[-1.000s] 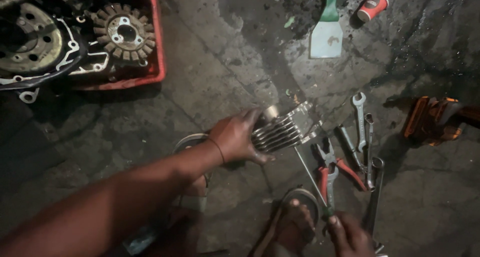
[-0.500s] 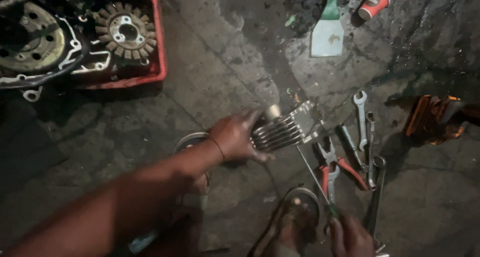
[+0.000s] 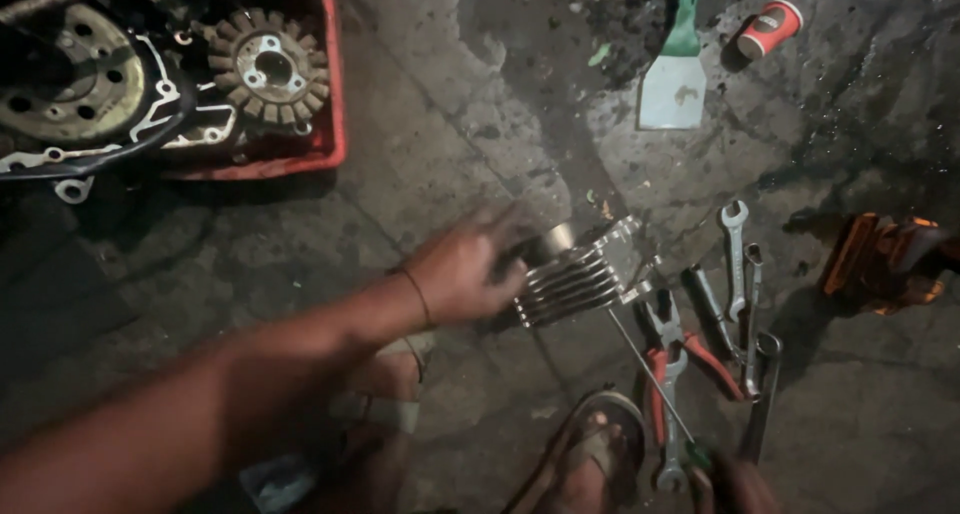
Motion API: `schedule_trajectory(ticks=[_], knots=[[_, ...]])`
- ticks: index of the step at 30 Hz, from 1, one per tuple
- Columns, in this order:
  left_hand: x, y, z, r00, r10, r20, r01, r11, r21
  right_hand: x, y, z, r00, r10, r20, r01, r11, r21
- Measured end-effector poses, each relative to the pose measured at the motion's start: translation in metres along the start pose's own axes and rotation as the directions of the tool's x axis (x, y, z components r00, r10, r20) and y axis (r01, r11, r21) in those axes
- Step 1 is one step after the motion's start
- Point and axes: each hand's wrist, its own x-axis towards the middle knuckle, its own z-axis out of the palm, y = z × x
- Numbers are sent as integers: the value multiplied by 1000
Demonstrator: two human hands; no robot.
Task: Assemble the cylinder head and piston assembly for a motorcycle engine.
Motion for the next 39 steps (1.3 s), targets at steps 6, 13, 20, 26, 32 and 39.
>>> schedule_trajectory(ticks=[6, 13, 20, 26, 32, 39], knots=[[18, 23, -27, 984, 101, 145, -127, 975, 183, 8, -8, -8, 966, 229, 121, -211, 967, -145], [29, 14, -13, 962, 265, 60, -270, 901, 339, 14, -12, -10, 953, 240, 184, -254, 966, 53], [35, 26, -27, 929, 369, 30, -366, 901, 233, 34, -67, -26, 971, 220, 90, -216, 975, -58], [31, 26, -27, 942, 328, -76, -321, 943, 91, 42, -94, -33, 974, 215, 76, -218, 976, 29], [35, 30, -29, 977, 204, 66, -208, 975, 71, 52, -99, -41, 877, 408, 254, -402, 912, -79], [45, 37, -33, 952, 298, 67, -302, 952, 58, 54, -104, -42, 918, 339, 207, -327, 941, -91]])
